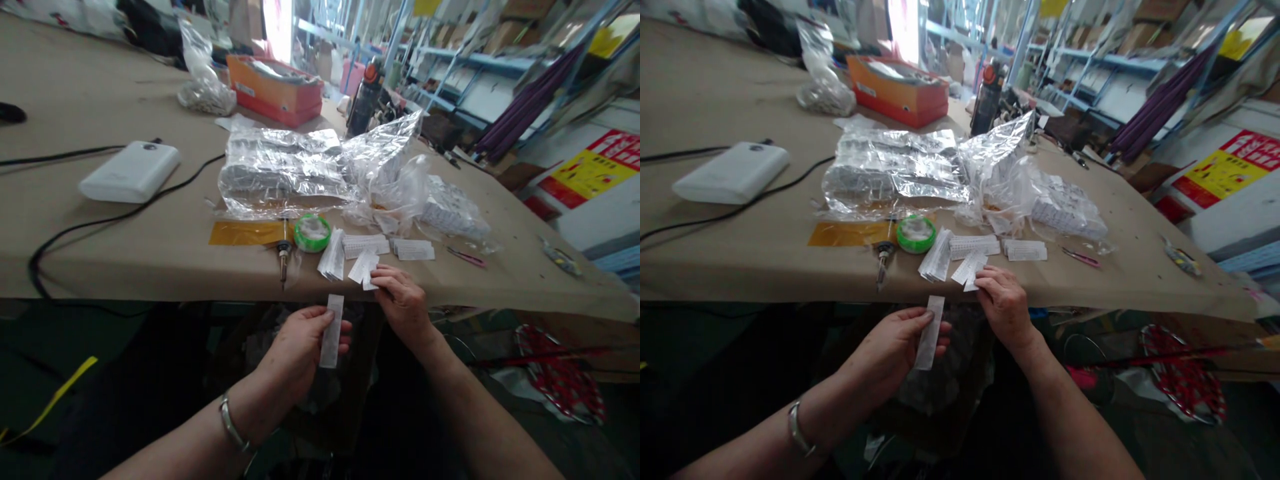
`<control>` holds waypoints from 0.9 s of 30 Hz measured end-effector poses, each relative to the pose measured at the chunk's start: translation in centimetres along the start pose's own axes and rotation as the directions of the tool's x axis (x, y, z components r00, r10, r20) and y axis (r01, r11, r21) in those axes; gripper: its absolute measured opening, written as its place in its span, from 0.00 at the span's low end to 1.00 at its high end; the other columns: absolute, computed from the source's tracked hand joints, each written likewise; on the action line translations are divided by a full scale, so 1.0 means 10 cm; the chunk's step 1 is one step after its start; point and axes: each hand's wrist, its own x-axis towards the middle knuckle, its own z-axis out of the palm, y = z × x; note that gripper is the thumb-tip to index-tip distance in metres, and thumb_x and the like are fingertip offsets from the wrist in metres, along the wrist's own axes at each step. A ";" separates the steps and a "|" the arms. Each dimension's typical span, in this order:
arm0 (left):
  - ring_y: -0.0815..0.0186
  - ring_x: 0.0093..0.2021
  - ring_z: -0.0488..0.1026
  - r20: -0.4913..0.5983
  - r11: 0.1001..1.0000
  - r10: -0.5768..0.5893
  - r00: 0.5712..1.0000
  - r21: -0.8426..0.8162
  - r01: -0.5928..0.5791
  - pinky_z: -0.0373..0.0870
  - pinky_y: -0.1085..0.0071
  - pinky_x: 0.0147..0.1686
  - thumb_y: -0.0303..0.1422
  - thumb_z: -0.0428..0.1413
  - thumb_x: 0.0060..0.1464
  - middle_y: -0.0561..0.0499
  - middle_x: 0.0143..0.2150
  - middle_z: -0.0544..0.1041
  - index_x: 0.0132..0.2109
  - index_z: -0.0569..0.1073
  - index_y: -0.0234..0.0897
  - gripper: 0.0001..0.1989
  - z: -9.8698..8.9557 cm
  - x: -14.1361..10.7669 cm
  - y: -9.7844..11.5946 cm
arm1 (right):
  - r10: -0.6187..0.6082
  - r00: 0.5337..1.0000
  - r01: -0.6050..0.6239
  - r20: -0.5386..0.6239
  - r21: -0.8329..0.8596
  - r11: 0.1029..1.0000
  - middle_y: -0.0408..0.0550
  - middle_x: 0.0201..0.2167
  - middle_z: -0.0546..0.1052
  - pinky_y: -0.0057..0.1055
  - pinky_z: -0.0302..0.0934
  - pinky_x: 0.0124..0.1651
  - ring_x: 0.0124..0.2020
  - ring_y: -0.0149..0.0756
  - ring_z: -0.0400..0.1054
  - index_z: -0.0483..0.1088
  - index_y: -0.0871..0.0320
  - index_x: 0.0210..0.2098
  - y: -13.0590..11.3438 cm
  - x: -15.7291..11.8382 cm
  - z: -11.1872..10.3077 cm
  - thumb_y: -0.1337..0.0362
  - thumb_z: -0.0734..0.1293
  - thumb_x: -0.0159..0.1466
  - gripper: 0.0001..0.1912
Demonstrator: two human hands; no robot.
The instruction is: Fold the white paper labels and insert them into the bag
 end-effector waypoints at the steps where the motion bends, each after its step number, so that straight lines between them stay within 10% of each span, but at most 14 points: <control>1: 0.67 0.24 0.74 0.014 1.000 -0.010 1.000 -0.009 0.010 0.73 0.70 0.28 0.26 0.52 0.56 0.41 0.31 0.78 0.38 0.71 0.28 0.05 0.01 0.00 0.01 | 0.022 0.999 -0.021 -0.023 0.046 0.999 0.49 0.40 0.77 0.43 0.64 0.53 0.49 0.40 0.69 0.72 0.54 0.36 -0.01 -0.01 0.00 0.68 0.62 0.64 0.07; 13: 0.72 0.22 0.71 0.173 0.959 0.045 0.984 -0.283 0.006 0.68 0.77 0.25 0.21 0.55 0.50 0.47 0.24 0.76 0.30 0.75 0.27 0.04 0.04 0.03 -0.03 | -0.348 0.927 0.336 0.142 0.100 0.936 0.50 0.42 0.77 0.43 0.61 0.57 0.54 0.39 0.66 0.70 0.56 0.38 -0.54 -0.25 0.02 0.71 0.62 0.64 0.07; 23: 0.71 0.23 0.72 0.142 0.973 0.067 0.988 -0.229 -0.033 0.67 0.79 0.22 0.22 0.56 0.50 0.45 0.28 0.77 0.34 0.74 0.27 0.03 0.03 0.03 -0.10 | -0.341 0.920 0.324 0.194 0.111 0.939 0.49 0.43 0.77 0.42 0.60 0.58 0.54 0.39 0.65 0.69 0.57 0.43 -0.64 -0.25 -0.05 0.69 0.62 0.64 0.08; 27: 0.68 0.23 0.74 0.035 0.995 -0.027 0.999 -0.094 0.030 0.73 0.73 0.24 0.25 0.55 0.54 0.43 0.30 0.78 0.36 0.72 0.28 0.03 0.03 0.01 -0.07 | -0.089 0.991 0.095 0.098 -0.054 0.994 0.57 0.51 0.71 0.47 0.59 0.58 0.58 0.45 0.60 0.61 0.60 0.56 -0.24 -0.10 -0.21 0.57 0.61 0.65 0.22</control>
